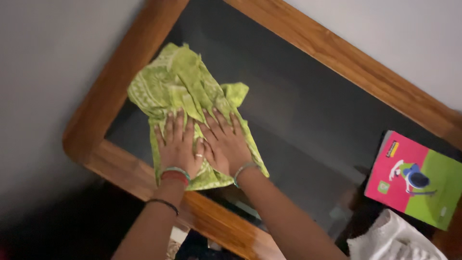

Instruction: The person wipes the exterior and interior surfaces of a dark wooden cabinet using a green cloth. They then wipe a pink plastic bin and a glass-topped table, moving a book and a folded cloth aside to clean the table surface.

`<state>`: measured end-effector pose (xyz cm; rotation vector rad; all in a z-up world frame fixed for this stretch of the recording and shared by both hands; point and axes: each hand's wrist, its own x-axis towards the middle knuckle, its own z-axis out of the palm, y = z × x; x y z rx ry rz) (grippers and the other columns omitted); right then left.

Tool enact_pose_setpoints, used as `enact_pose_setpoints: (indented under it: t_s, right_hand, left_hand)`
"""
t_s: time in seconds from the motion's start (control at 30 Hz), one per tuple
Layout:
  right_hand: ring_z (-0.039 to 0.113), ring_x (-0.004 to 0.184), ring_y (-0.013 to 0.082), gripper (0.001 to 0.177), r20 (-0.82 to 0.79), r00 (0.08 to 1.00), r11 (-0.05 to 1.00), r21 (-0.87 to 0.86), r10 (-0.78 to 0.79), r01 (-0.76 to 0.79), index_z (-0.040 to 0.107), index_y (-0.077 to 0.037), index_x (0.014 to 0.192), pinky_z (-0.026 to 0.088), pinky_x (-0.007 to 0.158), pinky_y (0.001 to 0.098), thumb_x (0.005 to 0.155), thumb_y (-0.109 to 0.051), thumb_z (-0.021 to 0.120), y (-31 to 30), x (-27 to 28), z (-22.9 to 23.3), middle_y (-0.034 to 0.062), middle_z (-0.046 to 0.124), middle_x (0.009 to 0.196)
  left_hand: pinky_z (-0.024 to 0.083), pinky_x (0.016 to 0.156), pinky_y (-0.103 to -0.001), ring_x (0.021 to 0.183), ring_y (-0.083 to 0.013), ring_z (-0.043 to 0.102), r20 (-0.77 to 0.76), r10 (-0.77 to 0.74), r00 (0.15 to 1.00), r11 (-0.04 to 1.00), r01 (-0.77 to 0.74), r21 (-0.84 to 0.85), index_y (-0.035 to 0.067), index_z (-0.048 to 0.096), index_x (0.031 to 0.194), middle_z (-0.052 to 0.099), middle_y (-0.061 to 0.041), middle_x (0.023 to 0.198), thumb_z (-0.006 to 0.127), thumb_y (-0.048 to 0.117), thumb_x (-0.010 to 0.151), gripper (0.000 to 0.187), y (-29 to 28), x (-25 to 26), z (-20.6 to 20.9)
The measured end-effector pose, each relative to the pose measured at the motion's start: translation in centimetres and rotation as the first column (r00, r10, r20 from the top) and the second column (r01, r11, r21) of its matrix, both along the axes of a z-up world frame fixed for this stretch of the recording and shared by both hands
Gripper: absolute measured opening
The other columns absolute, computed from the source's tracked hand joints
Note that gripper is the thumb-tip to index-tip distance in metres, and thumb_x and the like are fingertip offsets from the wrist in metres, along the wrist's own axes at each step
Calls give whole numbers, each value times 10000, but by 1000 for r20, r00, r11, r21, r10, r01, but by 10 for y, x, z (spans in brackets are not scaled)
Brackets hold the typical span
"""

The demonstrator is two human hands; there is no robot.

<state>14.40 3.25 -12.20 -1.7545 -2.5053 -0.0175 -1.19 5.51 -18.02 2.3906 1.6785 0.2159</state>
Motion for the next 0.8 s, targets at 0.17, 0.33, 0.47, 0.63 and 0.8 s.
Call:
enact_pose_setpoints:
  t_s: [0.17,0.33,0.47,0.63,0.8]
  right_hand:
    - [287,1499,322,596,-5,999,998,37,49,-49,468,-143,1530,168,1219,579,969,-338,414,66,-6,-1,133,383,1618]
    - [284,1524,306,579,37,999,1000,7,28,-28,464,-148,1524,165,1245,571,988,-358,410,120,-7,-2,107,361,1628]
    - [254,1534,293,581,52,998,999,-33,-20,22,432,-157,1552,143,1258,558,1015,-371,375,164,-4,-3,95,332,1649]
    - [71,1559,270,613,96,989,979,-157,-114,128,265,-216,1600,8,1238,553,1039,-460,297,220,14,14,42,169,1689]
    - [-25,1573,271,637,186,919,911,-163,-348,378,142,-350,1638,-64,1231,630,1042,-533,274,226,52,37,-28,63,1721]
  left_hand:
    - [53,1250,-600,1574,-351,125,137,20,990,994,-34,105,66,368,1582,180,-136,1710,403,398,1004,667,57,-10,-8]
    - [72,1257,-596,1577,-368,153,195,-16,981,990,-12,144,32,374,1582,218,-170,1705,436,364,1018,657,112,-12,-8]
    - [86,1264,-569,1575,-365,159,207,-56,977,992,31,121,14,357,1587,224,-165,1693,446,351,1004,679,163,-10,-8]
    - [67,1252,-575,1570,-355,121,121,-117,986,988,103,119,66,302,1613,172,-129,1717,408,343,1019,664,236,12,-9]
    - [30,1225,-635,1557,-373,61,117,-113,987,990,102,96,234,239,1638,121,-100,1715,361,425,1056,625,264,65,10]
